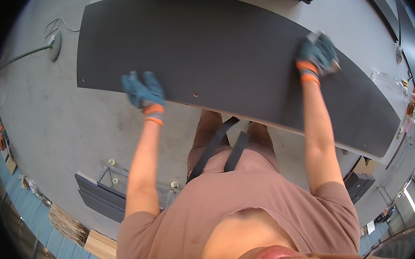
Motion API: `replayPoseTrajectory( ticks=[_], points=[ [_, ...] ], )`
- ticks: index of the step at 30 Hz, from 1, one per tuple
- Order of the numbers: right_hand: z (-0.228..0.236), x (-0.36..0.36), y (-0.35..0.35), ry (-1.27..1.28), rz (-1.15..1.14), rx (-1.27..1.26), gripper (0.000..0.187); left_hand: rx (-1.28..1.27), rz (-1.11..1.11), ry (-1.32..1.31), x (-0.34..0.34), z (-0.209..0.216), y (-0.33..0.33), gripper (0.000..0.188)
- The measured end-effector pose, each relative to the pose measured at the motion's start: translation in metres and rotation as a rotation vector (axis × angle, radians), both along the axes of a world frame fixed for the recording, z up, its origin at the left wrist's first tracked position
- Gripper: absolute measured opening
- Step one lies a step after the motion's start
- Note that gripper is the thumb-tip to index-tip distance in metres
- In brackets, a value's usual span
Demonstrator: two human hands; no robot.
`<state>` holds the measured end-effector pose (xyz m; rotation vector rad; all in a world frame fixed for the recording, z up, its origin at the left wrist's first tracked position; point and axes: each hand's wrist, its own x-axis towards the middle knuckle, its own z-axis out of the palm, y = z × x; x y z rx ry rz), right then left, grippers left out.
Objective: The person wipes a large, dark, curved surface with a white cloth. They pour liquid from a clear plastic bottle onto the cloth and continue wiping the surface in broad strokes.
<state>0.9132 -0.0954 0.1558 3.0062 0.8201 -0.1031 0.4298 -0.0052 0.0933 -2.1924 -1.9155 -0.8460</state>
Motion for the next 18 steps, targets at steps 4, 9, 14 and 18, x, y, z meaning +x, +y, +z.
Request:
replayPoseTrajectory(
  ticks=[4, 9, 14, 18],
  points=[
    [-0.054, -0.144, 0.155, -0.134, 0.453, 0.371, 0.049, 0.067, 0.170, 0.268, -0.099, -0.019, 0.107, 0.055],
    [-0.033, -0.252, 0.232, -0.084, 0.768, 0.371, 0.055, -0.153, 0.208, 0.143, -0.117, -0.030, 0.131, 0.064],
    [-0.047, -0.178, 0.165, 0.021, 0.714, 0.520, 0.068, -0.156, 0.217, 0.116, -0.112, -0.028, 0.131, 0.061],
    [-0.005, -0.088, 0.073, 0.090, 0.184, -0.049, 0.070, -0.073, 0.208, 0.144, -0.118, -0.022, 0.123, 0.058]
  ],
)
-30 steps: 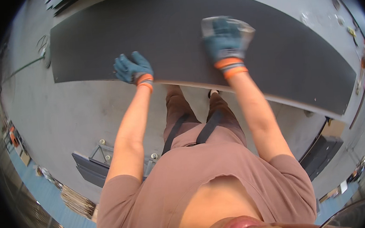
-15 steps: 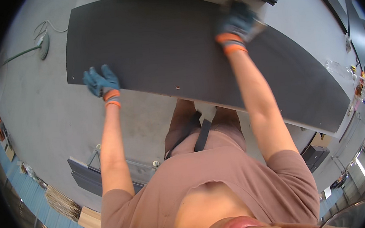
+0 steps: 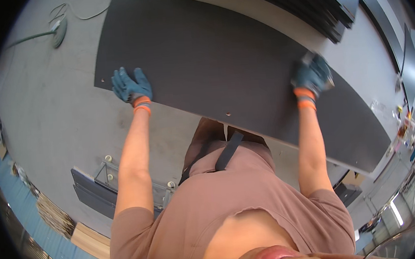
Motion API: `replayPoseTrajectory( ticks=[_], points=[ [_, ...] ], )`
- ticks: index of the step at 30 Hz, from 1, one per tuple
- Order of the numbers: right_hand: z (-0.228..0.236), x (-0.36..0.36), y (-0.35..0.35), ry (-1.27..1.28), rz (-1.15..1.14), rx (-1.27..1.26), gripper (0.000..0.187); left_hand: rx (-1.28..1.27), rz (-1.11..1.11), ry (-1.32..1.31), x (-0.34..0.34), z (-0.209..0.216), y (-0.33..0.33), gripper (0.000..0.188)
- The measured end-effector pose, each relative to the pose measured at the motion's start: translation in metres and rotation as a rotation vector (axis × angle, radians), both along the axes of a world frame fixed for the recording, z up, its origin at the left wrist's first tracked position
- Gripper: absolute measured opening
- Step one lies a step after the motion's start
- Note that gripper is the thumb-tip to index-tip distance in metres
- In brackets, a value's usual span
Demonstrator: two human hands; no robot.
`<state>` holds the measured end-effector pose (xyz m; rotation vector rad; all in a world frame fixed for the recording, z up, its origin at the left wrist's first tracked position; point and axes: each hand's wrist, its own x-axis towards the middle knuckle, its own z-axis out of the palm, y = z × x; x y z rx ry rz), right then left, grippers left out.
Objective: The person wipes a large, dark, curved surface with a white cloth. They pour liquid from a clear plastic bottle onto the cloth and continue wiping the surface in broad strokes.
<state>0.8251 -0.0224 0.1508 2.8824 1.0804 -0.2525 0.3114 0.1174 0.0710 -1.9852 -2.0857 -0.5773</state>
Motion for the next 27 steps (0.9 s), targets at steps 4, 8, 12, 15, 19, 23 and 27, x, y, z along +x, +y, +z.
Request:
replayPoseTrajectory(
  ticks=[4, 8, 12, 15, 19, 23, 27],
  points=[
    [-0.045, 0.021, -0.051, -0.487, 0.037, 0.035, 0.059, -0.048, 0.002, -0.018, 0.016, 0.009, 0.006, 0.058],
    [-0.032, -0.069, 0.042, -0.370, 0.086, 0.019, 0.071, -0.010, -0.027, -0.056, 0.014, 0.013, 0.005, 0.060],
    [-0.047, -0.174, 0.154, -0.354, 0.379, 0.185, 0.073, -0.066, -0.052, -0.114, 0.018, 0.028, 0.004, 0.059],
    [-0.050, -0.265, 0.247, -0.135, 0.520, 0.347, 0.073, -0.113, -0.089, -0.160, 0.014, 0.031, 0.002, 0.059],
    [-0.056, -0.366, 0.368, -0.311, 0.804, 0.214, 0.076, -0.208, -0.152, -0.177, 0.011, 0.032, 0.006, 0.059],
    [-0.049, -0.411, 0.417, -0.106, 0.803, 0.360, 0.069, -0.237, -0.191, -0.260, 0.005, 0.036, 0.005, 0.059],
    [-0.053, -0.459, 0.381, -0.223, 0.901, 0.344, 0.066, -0.216, -0.192, -0.276, 0.001, 0.029, 0.003, 0.061]
  ],
)
